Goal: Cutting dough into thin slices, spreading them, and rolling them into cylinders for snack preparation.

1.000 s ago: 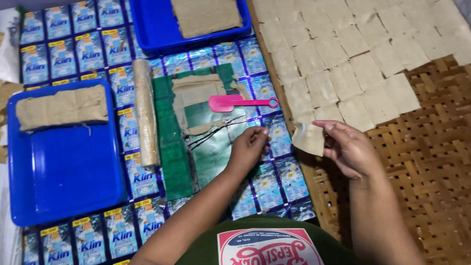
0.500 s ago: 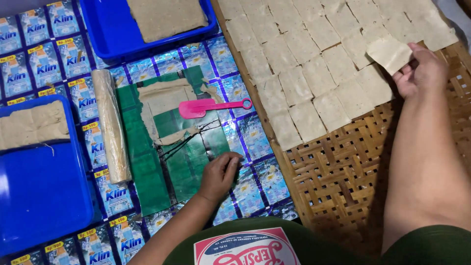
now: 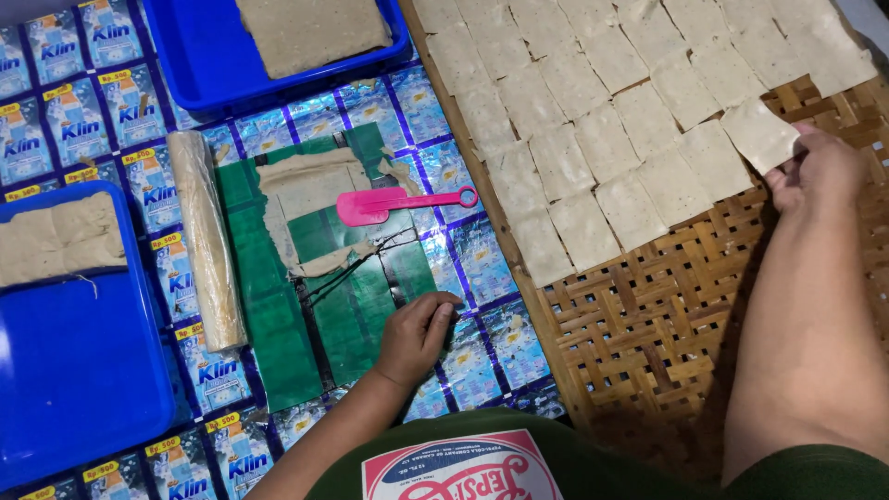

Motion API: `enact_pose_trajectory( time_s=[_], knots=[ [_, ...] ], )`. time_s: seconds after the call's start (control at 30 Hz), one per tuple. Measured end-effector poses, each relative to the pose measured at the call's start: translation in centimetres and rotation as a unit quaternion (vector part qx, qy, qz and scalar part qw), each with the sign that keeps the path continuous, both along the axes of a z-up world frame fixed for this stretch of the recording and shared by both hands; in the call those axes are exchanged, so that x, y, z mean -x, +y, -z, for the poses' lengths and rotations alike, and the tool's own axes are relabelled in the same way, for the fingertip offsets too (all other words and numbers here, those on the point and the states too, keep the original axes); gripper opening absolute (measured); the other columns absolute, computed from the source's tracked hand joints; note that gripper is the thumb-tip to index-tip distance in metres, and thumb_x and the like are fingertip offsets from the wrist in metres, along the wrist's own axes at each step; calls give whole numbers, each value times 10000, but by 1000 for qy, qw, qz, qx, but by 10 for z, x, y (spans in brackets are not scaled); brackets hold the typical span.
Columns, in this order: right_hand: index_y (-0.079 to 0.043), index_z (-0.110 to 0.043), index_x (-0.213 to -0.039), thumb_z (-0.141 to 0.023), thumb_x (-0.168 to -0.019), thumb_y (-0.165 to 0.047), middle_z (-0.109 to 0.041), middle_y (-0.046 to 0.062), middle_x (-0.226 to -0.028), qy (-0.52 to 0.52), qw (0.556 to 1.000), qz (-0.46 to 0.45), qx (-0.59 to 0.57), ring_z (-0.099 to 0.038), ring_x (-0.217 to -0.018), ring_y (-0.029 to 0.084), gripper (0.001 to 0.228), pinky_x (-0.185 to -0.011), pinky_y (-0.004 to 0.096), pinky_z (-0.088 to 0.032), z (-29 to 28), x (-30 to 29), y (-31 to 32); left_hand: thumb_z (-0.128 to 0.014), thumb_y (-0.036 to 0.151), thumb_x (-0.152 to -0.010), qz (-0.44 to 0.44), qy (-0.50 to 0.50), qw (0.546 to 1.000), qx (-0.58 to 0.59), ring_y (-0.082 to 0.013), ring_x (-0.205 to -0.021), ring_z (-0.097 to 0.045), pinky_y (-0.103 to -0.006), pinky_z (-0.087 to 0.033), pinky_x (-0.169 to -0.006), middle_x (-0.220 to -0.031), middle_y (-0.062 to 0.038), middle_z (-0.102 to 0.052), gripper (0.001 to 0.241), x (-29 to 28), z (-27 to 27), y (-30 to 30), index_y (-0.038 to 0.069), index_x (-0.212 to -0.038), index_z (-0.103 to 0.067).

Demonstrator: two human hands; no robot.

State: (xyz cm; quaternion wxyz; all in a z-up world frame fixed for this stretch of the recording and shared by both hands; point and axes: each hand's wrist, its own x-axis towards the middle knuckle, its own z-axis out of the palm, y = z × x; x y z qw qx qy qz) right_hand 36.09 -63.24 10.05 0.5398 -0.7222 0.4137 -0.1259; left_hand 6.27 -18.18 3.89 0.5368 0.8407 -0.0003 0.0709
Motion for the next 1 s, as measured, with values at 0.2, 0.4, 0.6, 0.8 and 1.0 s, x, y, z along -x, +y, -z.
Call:
enact_pose_trajectory(
  time_s=[0.2,0.4,0.6,0.8,1.0],
  knots=[
    [-352,-758,-1146,-572,-992,-342,-737,-92,-1062,74,995,-20,61,-670,-647,-63,242,-483,46,-515,8,-4,-10,-566,164,-984,0,-2,1000,0,-170,-598,-626,-309,-503,-589,-912,-55,-763,195,1,0,0,68,-1040,-726],
    [-308,-744,-1167,-527,-870,-99,-725,-123,-955,49,986,-110,114,-613,-629,14,423,-481,170,-411,-2,10,6,-563,173,-986,-3,-3,1000,-5,-174,-606,-648,-312,-509,-594,-887,-58,-763,197,1,0,0,70,-1026,-725],
    [-230,-758,-1165,-572,-825,-49,-724,-62,-901,47,973,-117,196,-639,-667,46,428,-551,208,-503,35,-7,-25,-561,167,-985,-8,-20,1000,7,-189,-639,-657,-318,-517,-625,-920,-52,-762,199,2,0,0,60,-1015,-726],
    [-79,-678,-1250,-665,-893,3,-497,207,-1235,-79,880,-74,463,-530,-1082,367,366,-868,506,-485,75,-13,-26,-553,189,-992,-9,-16,1000,13,-205,-672,-680,-330,-522,-638,-915,-53,-758,206,4,1,3,74,-1024,-721],
    [-15,-736,-1135,-574,-951,78,-619,204,-1080,-289,761,-499,297,-623,-1009,457,262,-850,497,-519,44,101,241,-552,212,-1038,-10,-17,985,174,-364,-773,-730,-449,-596,-672,-793,-137,-753,215,5,27,7,97,-1068,-732]
  ],
)
